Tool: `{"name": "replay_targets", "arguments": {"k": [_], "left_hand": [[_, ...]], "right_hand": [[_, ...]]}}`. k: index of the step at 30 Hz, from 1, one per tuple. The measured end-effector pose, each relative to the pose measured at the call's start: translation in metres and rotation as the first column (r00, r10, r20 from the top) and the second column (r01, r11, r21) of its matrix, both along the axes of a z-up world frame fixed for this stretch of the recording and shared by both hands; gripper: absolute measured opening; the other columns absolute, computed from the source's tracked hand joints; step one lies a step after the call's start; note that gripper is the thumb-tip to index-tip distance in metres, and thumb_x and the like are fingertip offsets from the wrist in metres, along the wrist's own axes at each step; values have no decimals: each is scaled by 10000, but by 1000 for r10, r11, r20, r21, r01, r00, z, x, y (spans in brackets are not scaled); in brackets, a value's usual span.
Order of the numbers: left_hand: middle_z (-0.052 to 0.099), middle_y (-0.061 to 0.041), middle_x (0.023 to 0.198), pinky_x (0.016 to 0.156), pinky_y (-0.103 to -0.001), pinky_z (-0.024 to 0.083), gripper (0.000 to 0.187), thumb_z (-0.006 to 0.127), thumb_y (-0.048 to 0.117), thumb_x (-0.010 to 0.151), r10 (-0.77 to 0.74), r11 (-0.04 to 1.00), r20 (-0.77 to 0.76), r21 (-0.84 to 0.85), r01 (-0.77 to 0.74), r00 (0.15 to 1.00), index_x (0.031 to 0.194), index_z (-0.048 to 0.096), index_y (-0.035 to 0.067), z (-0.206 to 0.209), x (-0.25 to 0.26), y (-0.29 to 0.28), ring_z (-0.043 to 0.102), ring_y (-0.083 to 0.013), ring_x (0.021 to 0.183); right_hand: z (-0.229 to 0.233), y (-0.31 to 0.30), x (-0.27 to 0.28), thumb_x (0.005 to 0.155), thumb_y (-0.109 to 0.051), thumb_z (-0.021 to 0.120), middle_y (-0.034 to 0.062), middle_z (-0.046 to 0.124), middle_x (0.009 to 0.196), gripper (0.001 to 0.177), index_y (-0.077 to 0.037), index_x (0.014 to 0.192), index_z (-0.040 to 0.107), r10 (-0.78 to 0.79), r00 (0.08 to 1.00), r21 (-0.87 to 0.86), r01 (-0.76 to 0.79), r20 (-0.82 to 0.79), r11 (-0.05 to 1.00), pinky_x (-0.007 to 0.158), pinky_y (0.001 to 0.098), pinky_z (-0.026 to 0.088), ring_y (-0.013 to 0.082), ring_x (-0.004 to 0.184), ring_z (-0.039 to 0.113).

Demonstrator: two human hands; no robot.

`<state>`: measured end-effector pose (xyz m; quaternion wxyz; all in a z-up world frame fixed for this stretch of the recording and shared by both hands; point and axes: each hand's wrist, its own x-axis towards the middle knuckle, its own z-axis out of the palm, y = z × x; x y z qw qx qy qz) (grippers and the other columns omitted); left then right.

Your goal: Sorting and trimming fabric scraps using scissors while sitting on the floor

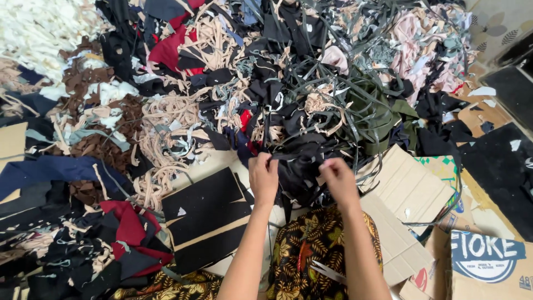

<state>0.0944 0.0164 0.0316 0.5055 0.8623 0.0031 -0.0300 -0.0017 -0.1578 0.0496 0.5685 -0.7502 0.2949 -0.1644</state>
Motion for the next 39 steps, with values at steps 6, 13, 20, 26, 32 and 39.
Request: {"name": "replay_targets", "arguments": {"k": [6, 13, 20, 26, 32, 39], "left_hand": [[646, -13, 777, 665, -286, 522, 209, 610, 328, 992, -162, 919, -176, -385, 84, 971, 874, 707, 186, 18, -12, 7, 617, -139, 795], [768, -144, 858, 627, -301, 615, 250, 573, 250, 996, -188, 833, -260, -553, 13, 947, 909, 749, 96, 49, -19, 11, 770, -212, 775], [505, -309, 1380, 1129, -584, 350, 540, 561, 145, 940, -283, 854, 11, -451, 257, 959, 1442, 439, -14, 103, -81, -5, 447, -478, 1342], [419, -197, 1351, 1007, -469, 437, 723, 558, 547, 954, -580, 380, -264, -924, -31, 771, 1430, 394, 28, 96, -105, 5, 442, -333, 1246], [721, -119, 1046, 909, -348, 537, 241, 676, 187, 990, -399, 512, -191, -857, 45, 897, 1186, 700, 49, 74, -77, 40, 657, -189, 994], [567, -186, 1037, 833, -484, 458, 517, 550, 468, 986, -311, 935, -79, 152, 320, 947, 1001, 534, -48, -3, -53, 6, 562, -375, 982]], "right_hand": [[56, -21, -3, 997, -222, 653, -41, 594, 951, 98, -165, 1041, 586, -182, 953, 191, 137, 243, 972, 700, 178, 476, 91, 935, 621], [80, -31, -31, 1007, -169, 657, 29, 590, 909, 87, -98, 1047, 624, -44, 947, 68, 24, 318, 997, 762, 238, 487, 131, 865, 566], [84, -27, -39, 991, -154, 581, 26, 542, 731, 119, -68, 1072, 583, 83, 880, 236, -214, 467, 948, 528, 198, 454, 82, 606, 538], [78, -23, -37, 984, -216, 544, 90, 653, 781, 203, -69, 1119, 579, 160, 827, 403, -420, 540, 813, 577, 297, 594, 161, 646, 683], [77, -33, -44, 991, -226, 529, 109, 687, 821, 200, -67, 1100, 582, 64, 814, 606, -480, 578, 634, 678, 376, 645, 203, 739, 755], [127, -1, -46, 923, -250, 718, 10, 714, 1030, 218, -132, 1093, 650, -80, 835, 636, -349, 545, 688, 851, 265, 563, 150, 961, 693]]}}
